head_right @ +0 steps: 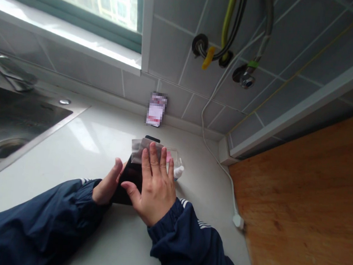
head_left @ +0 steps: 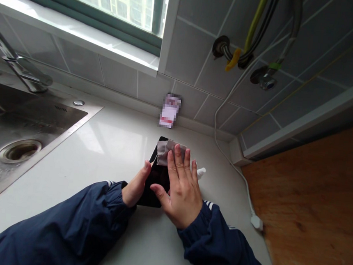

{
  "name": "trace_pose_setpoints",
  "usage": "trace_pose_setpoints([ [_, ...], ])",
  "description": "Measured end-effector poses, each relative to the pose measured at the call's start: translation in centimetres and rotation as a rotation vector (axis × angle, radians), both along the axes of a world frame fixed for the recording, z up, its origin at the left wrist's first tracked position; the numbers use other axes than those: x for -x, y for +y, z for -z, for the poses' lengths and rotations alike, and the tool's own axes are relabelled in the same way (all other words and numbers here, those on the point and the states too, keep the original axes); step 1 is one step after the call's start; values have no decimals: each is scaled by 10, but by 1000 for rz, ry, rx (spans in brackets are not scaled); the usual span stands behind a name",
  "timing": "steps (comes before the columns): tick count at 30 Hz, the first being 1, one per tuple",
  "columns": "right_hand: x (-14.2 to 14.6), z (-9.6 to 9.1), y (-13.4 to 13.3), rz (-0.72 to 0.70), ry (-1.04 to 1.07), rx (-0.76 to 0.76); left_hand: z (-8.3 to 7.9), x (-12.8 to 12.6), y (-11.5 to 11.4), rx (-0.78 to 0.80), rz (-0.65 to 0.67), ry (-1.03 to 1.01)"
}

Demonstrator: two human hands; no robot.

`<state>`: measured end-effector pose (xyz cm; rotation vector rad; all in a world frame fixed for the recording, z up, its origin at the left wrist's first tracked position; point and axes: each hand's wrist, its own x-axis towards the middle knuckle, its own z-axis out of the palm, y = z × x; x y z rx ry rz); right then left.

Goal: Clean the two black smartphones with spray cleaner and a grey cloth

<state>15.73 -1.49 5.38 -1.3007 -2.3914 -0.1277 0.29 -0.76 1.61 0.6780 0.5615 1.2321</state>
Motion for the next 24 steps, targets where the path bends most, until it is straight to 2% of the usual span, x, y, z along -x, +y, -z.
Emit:
trace_pose_setpoints([
  [4,2,2,-2,-103,-39,27,21,0,-2,9,-126,103],
  [7,3,5,-2,-158,-82,44,26,-1,-1,36,-94,37],
  [9,5,7,-4,-187,-102,62,23,-1,2,93,-105,-22],
  [12,11,12,-11,-242,-113,95,17,3,5,195,-214,-13],
  [15,17,16,-19,-279,-115,124,10,8,7,277,-189,-13],
  [20,21,21,-26,-284,-128,164,-8,10,10,168,-161,-98],
  [24,22,20,-33,-277,-103,197,-20,18,13,203,-126,-111],
])
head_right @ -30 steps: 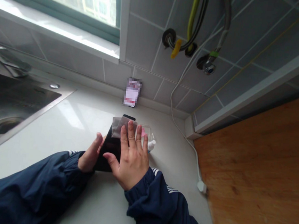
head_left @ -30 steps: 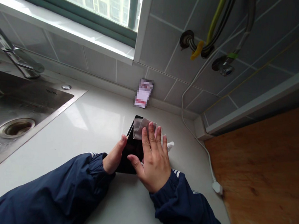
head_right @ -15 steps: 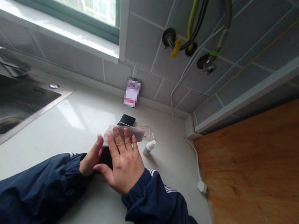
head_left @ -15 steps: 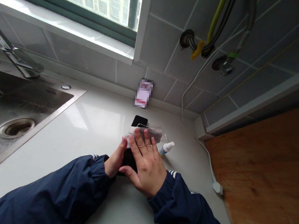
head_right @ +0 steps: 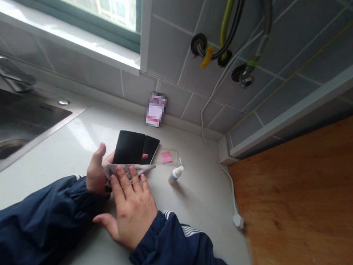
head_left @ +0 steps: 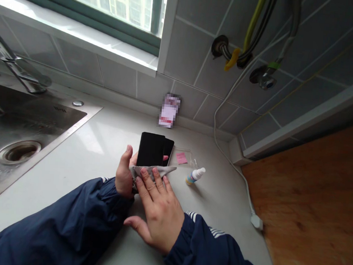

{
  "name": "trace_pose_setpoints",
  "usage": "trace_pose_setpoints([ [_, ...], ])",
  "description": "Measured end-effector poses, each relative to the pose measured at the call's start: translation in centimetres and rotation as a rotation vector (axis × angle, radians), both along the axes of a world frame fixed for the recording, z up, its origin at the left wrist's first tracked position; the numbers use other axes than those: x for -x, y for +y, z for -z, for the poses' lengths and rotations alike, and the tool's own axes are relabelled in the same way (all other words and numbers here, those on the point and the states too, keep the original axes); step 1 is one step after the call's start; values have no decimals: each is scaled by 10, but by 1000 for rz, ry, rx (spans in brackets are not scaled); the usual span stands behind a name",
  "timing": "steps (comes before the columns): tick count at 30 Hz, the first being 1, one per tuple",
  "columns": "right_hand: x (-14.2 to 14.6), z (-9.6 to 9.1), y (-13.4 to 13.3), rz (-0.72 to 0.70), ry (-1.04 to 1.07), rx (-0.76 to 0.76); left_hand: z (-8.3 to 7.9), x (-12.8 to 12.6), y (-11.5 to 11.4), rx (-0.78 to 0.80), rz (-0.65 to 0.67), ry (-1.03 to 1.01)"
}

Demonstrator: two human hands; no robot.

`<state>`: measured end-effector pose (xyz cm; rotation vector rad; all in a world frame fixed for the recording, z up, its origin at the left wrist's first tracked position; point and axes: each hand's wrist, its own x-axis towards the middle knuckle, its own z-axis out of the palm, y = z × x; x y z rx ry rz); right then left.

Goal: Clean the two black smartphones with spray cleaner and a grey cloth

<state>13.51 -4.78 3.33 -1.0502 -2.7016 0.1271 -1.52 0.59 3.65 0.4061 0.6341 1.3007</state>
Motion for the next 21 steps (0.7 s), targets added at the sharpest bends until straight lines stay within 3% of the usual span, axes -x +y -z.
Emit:
trace_pose_setpoints([
  [7,0,-1,-9,-1,8,32,1,19,13,-2,-4,-43],
  [14,2,-2,-3,73,-11,-4,-3,6,8,8,5,-46],
  [21,-7,-1,12,180,46,-73,9,-2,-1,12,150,-129],
])
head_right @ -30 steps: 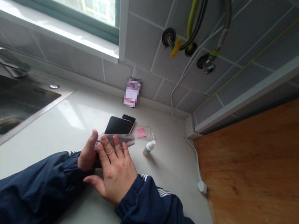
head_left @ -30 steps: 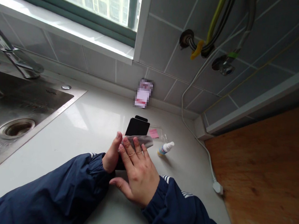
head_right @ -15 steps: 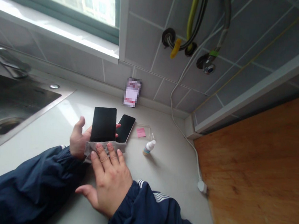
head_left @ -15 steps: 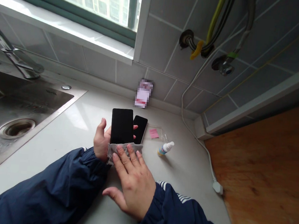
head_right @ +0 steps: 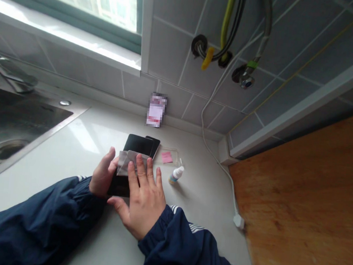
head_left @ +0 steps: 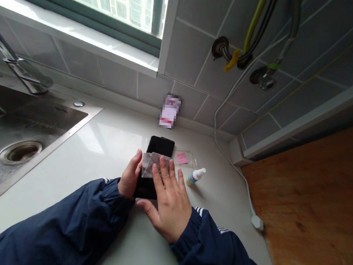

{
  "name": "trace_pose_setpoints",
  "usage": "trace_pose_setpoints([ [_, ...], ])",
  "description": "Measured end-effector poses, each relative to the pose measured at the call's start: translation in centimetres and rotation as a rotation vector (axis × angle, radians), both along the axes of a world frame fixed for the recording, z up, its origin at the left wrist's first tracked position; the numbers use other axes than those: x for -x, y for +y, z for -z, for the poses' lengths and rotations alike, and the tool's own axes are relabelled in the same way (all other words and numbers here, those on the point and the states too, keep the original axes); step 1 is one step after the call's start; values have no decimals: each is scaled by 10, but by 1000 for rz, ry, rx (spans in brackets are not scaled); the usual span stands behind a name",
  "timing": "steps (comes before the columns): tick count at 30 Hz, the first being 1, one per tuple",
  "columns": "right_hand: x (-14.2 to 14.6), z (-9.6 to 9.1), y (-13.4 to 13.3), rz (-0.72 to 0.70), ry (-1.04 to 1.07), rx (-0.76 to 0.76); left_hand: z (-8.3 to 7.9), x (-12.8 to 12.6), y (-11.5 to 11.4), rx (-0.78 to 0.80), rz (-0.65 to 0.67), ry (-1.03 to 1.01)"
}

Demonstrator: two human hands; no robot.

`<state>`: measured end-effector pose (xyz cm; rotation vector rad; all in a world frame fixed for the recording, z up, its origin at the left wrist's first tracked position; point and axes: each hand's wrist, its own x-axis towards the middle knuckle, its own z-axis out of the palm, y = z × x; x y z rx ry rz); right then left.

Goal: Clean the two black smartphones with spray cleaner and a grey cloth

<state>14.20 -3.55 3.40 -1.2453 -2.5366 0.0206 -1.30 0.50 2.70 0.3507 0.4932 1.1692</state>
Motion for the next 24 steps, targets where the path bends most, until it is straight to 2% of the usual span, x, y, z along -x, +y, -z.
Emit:
trace_pose_setpoints([
  [5,-5,-3,10,64,75,-70,6,-10,-6,-135,16,39],
  [12,-11,-9,20,126,101,-85,20,-13,-9,-231,-30,297],
  [19,-10,-6,20,92,101,-77,19,-13,-11,-392,-37,432],
  [24,-9,-6,18,58,91,-105,21,-16,-15,-355,3,377],
])
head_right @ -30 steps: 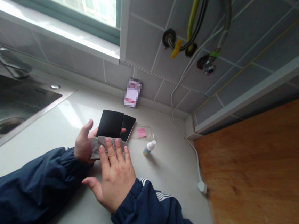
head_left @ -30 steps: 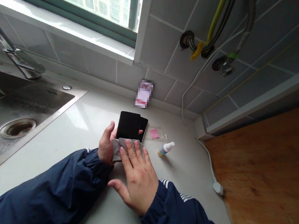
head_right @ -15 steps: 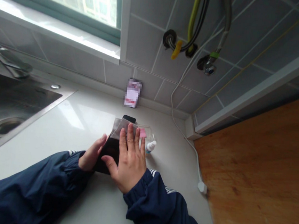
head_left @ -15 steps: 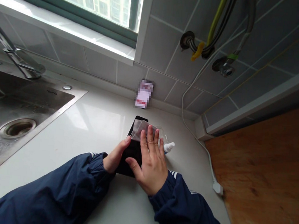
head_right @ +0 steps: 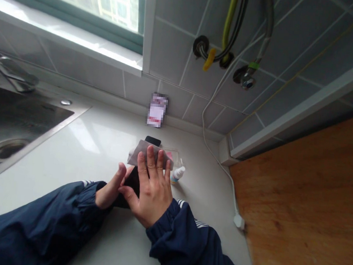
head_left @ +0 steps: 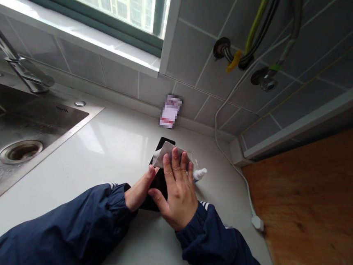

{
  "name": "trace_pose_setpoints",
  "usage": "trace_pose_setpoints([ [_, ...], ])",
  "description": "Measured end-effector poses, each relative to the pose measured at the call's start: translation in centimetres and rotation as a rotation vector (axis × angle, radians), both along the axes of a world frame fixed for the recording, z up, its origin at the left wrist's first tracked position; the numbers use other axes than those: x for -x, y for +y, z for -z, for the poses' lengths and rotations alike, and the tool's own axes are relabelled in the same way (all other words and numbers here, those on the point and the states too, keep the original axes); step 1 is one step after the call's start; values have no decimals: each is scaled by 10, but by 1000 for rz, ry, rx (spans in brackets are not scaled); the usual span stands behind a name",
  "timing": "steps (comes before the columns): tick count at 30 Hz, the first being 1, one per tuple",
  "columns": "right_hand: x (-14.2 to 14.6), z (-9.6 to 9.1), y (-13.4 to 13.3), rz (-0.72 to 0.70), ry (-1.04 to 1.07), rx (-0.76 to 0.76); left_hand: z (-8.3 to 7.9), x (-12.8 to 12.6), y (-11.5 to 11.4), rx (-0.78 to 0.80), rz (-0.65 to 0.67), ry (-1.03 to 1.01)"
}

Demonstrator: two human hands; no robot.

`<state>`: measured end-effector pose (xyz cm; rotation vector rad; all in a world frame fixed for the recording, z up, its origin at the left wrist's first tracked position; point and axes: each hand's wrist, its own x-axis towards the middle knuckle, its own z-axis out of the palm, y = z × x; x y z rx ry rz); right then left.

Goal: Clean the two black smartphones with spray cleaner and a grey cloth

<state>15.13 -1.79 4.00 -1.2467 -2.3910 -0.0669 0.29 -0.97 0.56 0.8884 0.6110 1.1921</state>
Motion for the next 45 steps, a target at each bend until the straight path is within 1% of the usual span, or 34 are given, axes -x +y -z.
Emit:
trace_pose_setpoints([
  [3,1,1,-2,-34,-43,-1,3,-4,1,103,-23,-158],
  [5,4,1,-6,-73,-82,21,3,-3,4,196,-9,-281],
  [7,8,3,-12,-122,-111,55,0,2,7,275,-50,-377],
  [8,10,4,-16,-146,-119,71,-3,5,9,312,-47,-408],
  [10,14,6,-23,-186,-122,100,-10,13,13,384,11,-458],
  [12,16,8,-30,-213,-115,123,-17,21,17,386,-14,-480],
  [16,17,9,-37,-242,-99,143,-25,31,25,354,50,-498],
  [19,18,7,-39,-245,-98,134,-24,35,29,345,113,-496],
  [23,19,8,-42,-237,-119,136,-20,38,30,339,176,-490],
  [27,19,10,-42,-238,-136,144,-18,34,27,327,183,-493],
  [29,19,12,-41,-237,-145,130,-20,31,24,333,150,-492],
  [32,19,14,-37,-226,-159,84,-23,26,18,347,66,-470],
  [34,19,16,-34,-225,-161,65,-25,23,15,357,51,-458],
  [36,18,17,-31,-223,-157,60,-25,21,13,374,79,-458],
  [38,17,18,-28,-207,-154,58,-25,19,11,399,134,-450],
  [41,15,18,-23,-182,-146,53,-21,12,9,436,202,-407],
  [43,13,17,-18,-167,-135,48,-17,6,8,424,144,-376],
  [45,11,15,-13,-133,-117,39,-11,-1,6,361,31,-358],
])
